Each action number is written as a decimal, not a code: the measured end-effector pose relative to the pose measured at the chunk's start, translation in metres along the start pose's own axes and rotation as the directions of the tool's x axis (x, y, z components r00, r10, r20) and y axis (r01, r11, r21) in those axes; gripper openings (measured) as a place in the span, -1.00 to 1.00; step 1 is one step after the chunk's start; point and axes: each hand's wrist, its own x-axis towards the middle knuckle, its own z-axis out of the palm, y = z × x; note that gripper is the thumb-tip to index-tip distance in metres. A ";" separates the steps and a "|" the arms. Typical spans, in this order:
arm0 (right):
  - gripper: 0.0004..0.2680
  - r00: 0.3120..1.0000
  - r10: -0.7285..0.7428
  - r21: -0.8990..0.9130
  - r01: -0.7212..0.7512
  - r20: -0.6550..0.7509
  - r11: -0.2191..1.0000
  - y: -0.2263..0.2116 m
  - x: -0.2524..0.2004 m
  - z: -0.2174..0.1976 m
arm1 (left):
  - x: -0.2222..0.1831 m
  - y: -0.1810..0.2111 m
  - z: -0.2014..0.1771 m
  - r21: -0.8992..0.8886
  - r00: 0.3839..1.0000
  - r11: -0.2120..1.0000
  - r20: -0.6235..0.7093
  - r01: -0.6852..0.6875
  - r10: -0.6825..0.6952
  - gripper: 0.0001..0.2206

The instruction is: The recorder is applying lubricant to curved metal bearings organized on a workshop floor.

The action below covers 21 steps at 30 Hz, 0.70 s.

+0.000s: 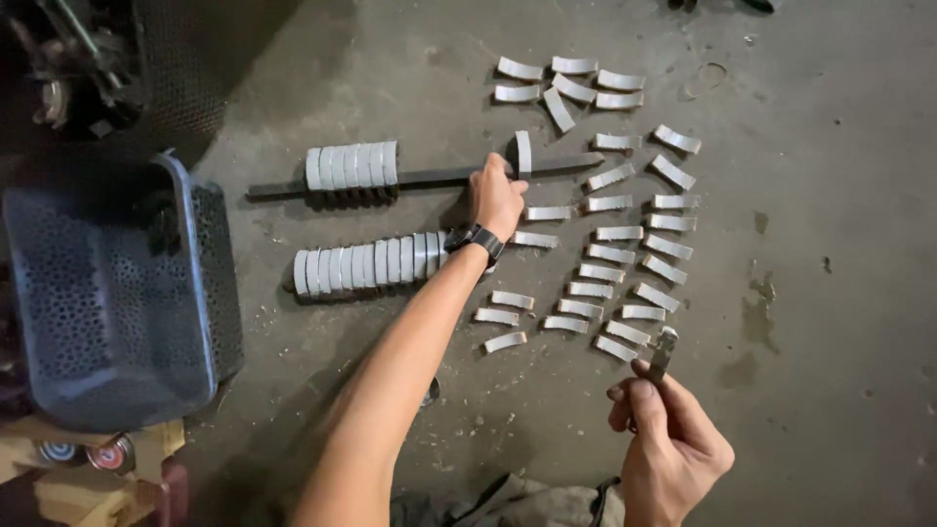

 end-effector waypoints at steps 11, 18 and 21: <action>-0.87 0.964 -0.104 -0.159 0.146 0.246 0.976 0.006 -0.032 0.040 | -0.027 0.050 -0.207 0.320 0.893 0.851 0.317 -0.416 0.318 -0.87; -0.80 0.785 -0.191 -0.431 0.506 0.590 0.747 0.007 -0.073 0.101 | -0.026 -0.052 -0.446 0.356 0.866 0.907 -0.353 -0.225 0.354 -0.89; -0.82 0.776 -0.112 -0.559 0.538 0.621 0.631 0.015 -0.083 0.117 | -0.002 -0.163 -0.466 0.322 0.808 0.946 -0.546 -0.040 0.220 -0.87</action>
